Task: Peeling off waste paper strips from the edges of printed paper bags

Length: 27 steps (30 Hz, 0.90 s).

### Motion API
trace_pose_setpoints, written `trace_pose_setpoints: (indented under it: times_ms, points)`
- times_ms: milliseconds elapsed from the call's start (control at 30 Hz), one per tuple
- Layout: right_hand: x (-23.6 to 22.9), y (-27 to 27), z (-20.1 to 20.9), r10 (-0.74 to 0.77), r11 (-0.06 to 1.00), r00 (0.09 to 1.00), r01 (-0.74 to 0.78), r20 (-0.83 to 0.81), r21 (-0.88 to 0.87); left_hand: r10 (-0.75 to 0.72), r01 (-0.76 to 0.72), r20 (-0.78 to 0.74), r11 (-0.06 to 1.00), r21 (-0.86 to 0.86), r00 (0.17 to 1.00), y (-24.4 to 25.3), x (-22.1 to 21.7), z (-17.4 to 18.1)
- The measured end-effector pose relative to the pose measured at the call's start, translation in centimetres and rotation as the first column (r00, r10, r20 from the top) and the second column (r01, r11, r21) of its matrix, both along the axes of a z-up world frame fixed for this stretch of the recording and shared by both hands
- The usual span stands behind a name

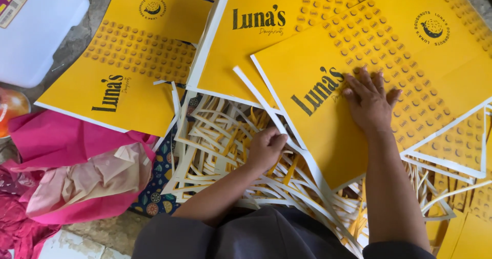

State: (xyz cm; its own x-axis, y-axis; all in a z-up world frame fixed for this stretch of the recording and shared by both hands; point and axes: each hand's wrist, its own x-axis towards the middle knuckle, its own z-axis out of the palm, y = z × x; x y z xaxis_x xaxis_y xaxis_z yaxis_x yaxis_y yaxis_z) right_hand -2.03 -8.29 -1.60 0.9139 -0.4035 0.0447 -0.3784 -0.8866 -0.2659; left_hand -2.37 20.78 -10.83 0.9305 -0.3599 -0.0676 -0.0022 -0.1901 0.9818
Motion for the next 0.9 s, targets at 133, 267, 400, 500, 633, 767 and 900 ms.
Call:
trace_pose_setpoints:
  times_ms: [133,267,400,500,633,767,900]
  points:
    - [0.7,0.1,-0.5,-0.042,0.999,0.999,0.042,0.013,0.014,0.075,-0.077,-0.021,0.988,-0.137,0.997,1.2,0.0,1.4]
    - [2.0,0.4,-1.1,-0.122,0.992,0.992,0.122,0.013,-0.012,-0.012,-0.012,-0.191,0.992,-0.123,0.982,1.5,-0.1,1.8]
    - [3.7,0.3,-1.6,-0.206,0.977,0.978,0.206,-0.003,-0.048,-0.146,0.144,-0.115,0.989,-0.023,0.982,1.4,-0.4,3.8]
    - [4.1,1.0,-0.5,-0.224,0.974,0.974,0.222,-0.023,-0.052,-0.116,0.108,-0.097,0.99,-0.088,0.988,0.9,-0.1,3.2]
    - [3.8,0.5,-0.2,-0.189,0.98,0.981,0.185,-0.042,-0.072,-0.102,0.086,-0.078,0.979,-0.185,0.992,0.7,0.0,1.3]
    - [2.5,-0.7,0.1,-0.086,0.991,0.992,0.076,-0.092,-0.11,-0.099,0.106,0.038,0.934,-0.34,0.994,0.4,-0.3,0.8]
    - [2.3,-0.8,-0.1,-0.063,0.991,0.995,0.053,-0.079,-0.121,-0.159,0.241,0.256,0.912,-0.332,0.953,0.8,-0.9,0.6]
